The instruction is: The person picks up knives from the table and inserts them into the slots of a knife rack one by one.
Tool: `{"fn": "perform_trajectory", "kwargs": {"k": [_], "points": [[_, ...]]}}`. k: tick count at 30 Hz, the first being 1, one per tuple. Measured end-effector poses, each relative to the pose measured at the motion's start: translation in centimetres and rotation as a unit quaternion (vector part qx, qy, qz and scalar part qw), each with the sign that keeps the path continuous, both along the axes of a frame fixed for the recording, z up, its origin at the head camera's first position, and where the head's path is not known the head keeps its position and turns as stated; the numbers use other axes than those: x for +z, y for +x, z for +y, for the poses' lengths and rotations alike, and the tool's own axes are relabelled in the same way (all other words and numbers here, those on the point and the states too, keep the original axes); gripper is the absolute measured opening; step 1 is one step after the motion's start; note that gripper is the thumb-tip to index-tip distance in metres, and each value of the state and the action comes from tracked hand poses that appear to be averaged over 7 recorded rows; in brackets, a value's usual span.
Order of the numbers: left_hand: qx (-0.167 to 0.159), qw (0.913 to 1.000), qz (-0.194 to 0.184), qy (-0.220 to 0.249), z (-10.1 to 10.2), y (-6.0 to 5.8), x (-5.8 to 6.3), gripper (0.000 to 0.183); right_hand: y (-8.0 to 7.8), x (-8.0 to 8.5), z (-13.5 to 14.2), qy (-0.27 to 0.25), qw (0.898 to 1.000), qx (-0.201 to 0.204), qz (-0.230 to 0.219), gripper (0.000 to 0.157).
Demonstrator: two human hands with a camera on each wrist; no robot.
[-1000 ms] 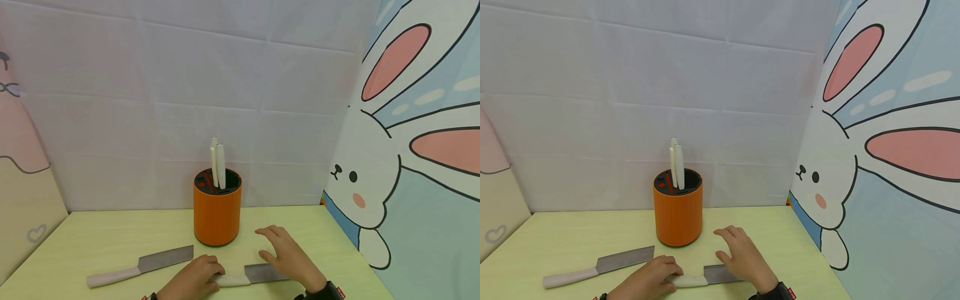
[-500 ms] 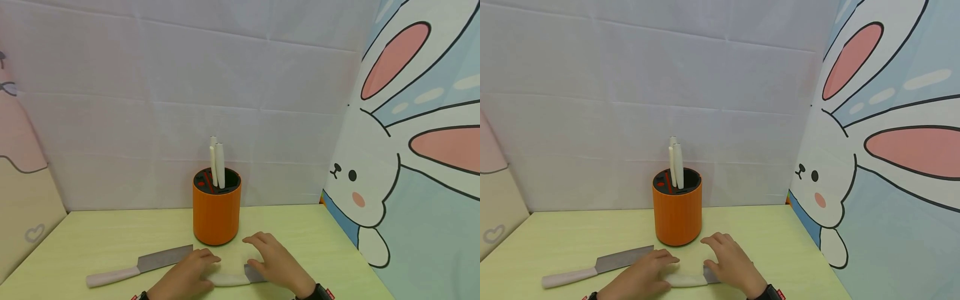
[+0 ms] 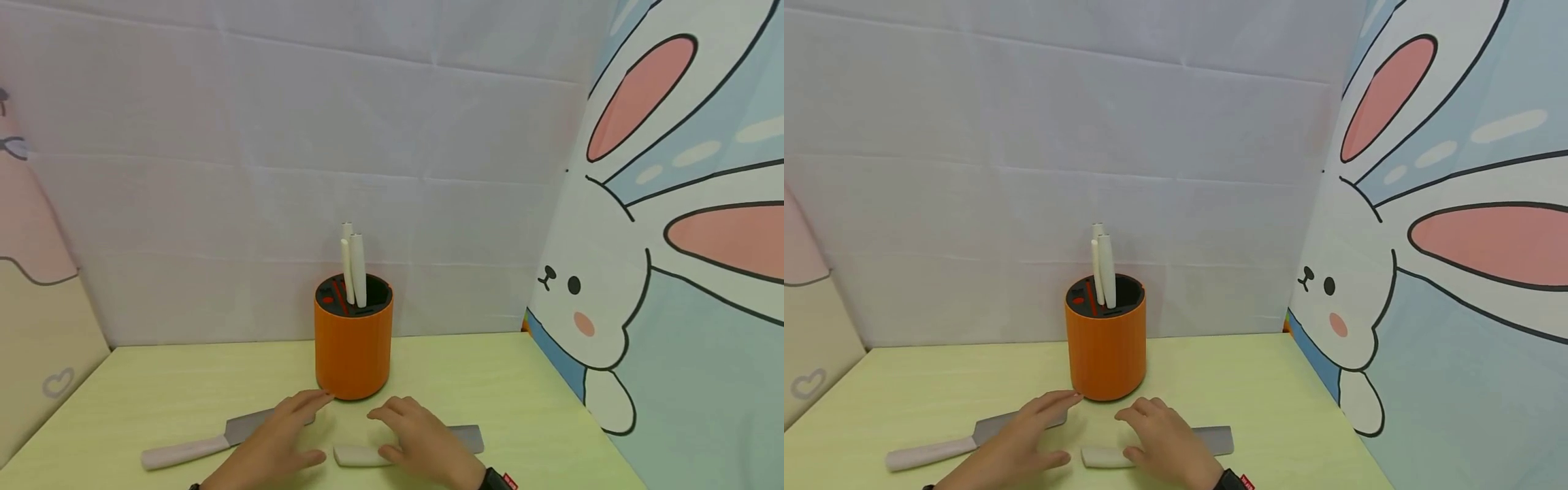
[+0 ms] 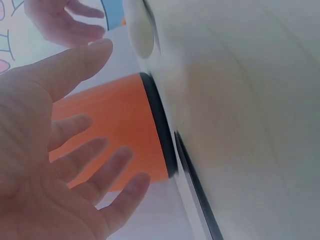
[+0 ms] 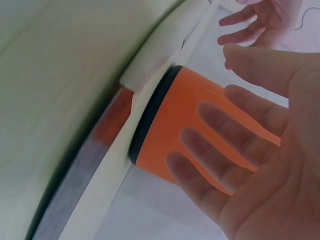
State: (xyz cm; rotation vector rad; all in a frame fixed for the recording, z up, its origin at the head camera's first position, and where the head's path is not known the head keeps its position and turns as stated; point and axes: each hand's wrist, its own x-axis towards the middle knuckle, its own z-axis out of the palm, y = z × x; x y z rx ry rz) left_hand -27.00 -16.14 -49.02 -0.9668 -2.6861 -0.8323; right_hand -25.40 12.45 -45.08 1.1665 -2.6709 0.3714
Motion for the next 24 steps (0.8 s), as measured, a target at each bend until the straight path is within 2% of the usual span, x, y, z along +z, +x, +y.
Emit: {"fn": "perform_trajectory", "kwargs": {"k": [3, 9, 13, 24], "points": [[0.008, 0.9999, -0.003, 0.008, -0.8, 0.2, 0.0, 0.08, 0.1, -0.3, -0.6, 0.019, 1.0, -0.007, -0.015, 0.042], [0.011, 0.9997, 0.018, 0.009, -1.5, 0.4, 0.0, 0.079, 0.2, -1.0, -1.6, 0.042, 0.999, -0.022, -0.026, 0.036], [0.012, 0.9998, 0.012, 0.013, -1.7, 0.4, 0.2, 0.079, 0.2, -1.1, -2.1, 0.059, 0.997, -0.03, -0.038, 0.034], [0.015, 0.9998, 0.011, 0.009, -2.0, 0.3, 0.3, 0.08, 0.3, -1.6, -3.0, 0.092, 0.995, -0.032, -0.033, 0.034]]}}
